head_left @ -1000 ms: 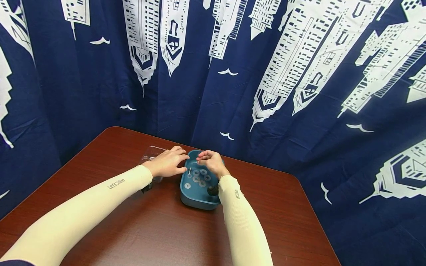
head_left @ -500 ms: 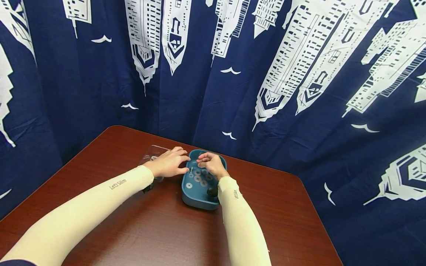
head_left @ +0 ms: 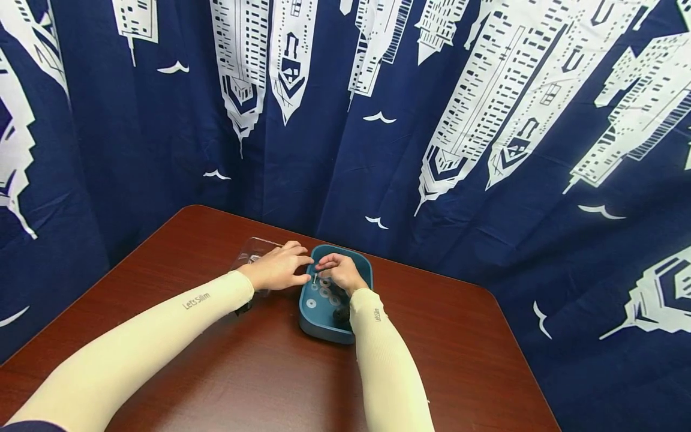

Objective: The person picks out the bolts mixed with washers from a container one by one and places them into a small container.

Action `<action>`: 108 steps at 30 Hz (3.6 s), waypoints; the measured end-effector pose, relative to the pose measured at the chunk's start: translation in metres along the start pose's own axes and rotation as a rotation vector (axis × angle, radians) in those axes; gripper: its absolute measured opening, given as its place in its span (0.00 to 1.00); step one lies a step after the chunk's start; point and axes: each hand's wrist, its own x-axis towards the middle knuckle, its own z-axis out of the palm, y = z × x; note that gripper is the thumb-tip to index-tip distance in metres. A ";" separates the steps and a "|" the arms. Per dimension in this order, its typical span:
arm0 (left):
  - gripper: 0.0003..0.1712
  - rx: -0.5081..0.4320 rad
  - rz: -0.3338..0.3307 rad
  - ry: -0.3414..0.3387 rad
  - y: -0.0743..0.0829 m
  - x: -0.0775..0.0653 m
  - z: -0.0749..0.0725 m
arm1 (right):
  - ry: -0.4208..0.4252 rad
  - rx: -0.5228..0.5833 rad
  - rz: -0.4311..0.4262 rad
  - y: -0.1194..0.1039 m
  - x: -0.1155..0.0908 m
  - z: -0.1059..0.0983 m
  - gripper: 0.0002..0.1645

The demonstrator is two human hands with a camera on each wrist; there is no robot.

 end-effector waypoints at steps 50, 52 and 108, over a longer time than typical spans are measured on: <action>0.29 0.035 0.001 0.008 0.002 0.002 0.001 | 0.032 -0.168 0.060 -0.001 -0.004 0.005 0.13; 0.29 0.041 -0.001 0.003 0.002 0.001 0.000 | 0.021 -0.154 0.051 -0.001 -0.004 0.004 0.14; 0.29 0.046 -0.003 -0.009 0.006 -0.001 -0.004 | 0.037 -0.101 -0.037 -0.013 -0.010 -0.013 0.13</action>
